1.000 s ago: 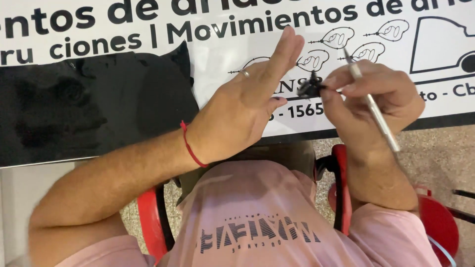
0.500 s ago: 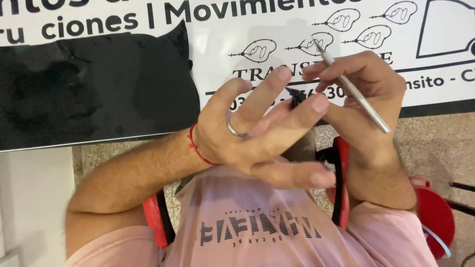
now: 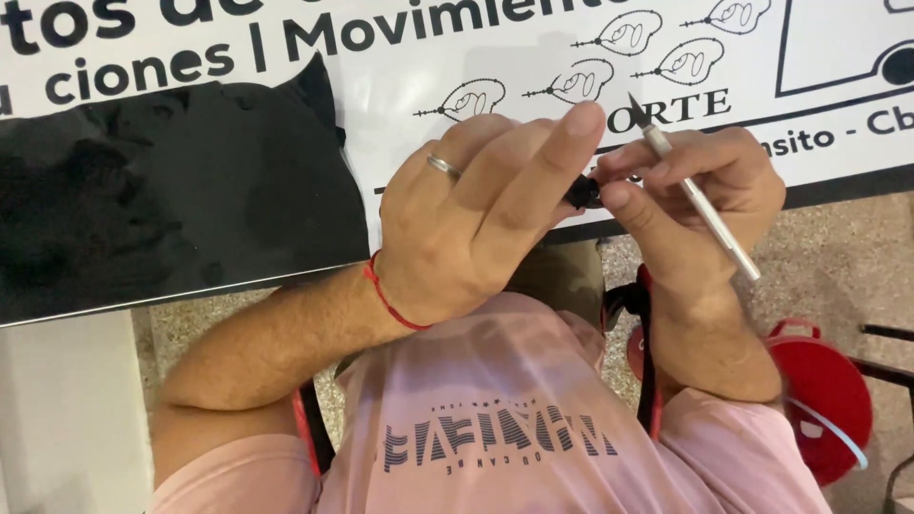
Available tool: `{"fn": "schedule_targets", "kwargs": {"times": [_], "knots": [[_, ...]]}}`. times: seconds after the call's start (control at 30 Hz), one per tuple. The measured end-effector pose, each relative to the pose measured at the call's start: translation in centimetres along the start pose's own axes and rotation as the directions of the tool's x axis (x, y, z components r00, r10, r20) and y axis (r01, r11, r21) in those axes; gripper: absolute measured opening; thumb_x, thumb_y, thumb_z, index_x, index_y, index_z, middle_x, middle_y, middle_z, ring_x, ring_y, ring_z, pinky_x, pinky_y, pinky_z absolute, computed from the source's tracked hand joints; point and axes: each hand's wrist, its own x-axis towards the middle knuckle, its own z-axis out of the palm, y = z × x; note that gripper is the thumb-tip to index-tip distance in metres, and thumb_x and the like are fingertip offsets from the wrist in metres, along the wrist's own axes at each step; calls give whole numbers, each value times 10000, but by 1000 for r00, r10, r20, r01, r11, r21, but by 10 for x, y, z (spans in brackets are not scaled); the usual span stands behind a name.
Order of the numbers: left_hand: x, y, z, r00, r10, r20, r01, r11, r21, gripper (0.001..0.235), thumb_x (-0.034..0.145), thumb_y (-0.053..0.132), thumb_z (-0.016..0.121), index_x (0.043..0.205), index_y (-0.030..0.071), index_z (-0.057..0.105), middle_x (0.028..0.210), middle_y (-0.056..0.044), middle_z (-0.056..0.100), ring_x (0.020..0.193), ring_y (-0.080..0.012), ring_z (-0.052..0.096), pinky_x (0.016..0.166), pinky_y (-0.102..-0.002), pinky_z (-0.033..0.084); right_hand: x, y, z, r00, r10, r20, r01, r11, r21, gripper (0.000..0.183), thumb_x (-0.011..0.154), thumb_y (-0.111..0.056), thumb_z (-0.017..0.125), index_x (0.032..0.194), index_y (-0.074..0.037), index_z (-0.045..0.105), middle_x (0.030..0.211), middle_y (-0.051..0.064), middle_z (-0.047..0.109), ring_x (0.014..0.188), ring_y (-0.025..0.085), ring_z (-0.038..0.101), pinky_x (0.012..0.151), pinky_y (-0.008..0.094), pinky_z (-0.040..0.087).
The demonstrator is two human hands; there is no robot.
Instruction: Removing excess vinyl material from a cut decal sheet using a weeding tool to reveal the final design.
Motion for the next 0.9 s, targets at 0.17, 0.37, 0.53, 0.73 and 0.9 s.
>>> {"fn": "schedule_targets", "kwargs": {"times": [0.17,0.37,0.53,0.73,0.9], "knots": [[-5,4,4,981,-78,175,107,982,-159,963,1323,277,1159,1835,111,360,1236,-18,752,1075,-252,728,880,-420,621,-5,0,1,997,-77,7,77,990,-115,208,1113,71,785,1129,-83,645,1090,199,792,973,223,831,853,311,720],[-7,5,3,932,-122,342,204,955,-215,1062,1280,251,1100,1895,190,236,1225,-12,756,1048,-268,678,810,-447,552,-5,-8,-4,962,-163,218,181,981,-67,160,1013,107,757,1080,3,654,1038,202,780,903,266,827,756,327,668],[-3,6,2,955,-98,281,165,960,-227,1151,1227,268,1219,1871,167,269,1362,-33,830,1041,-261,703,767,-421,501,-14,13,-23,989,-124,-84,107,978,-181,240,1096,-29,869,1157,-76,642,1090,125,771,1048,199,835,931,312,753],[3,5,2,949,-122,292,188,960,-209,1055,1200,171,1102,1858,171,278,1581,-30,827,1166,-253,766,872,-413,607,-3,0,-11,897,-356,263,417,879,-232,97,1005,107,800,1022,55,720,1049,294,794,974,372,840,823,378,740],[-3,8,8,948,-148,282,202,965,-170,994,1151,74,917,1878,195,250,1579,-4,844,1116,-247,742,800,-406,566,7,-32,-2,922,-146,359,263,916,-302,71,1019,85,795,1003,45,739,1040,265,797,960,362,814,848,388,671]]}}
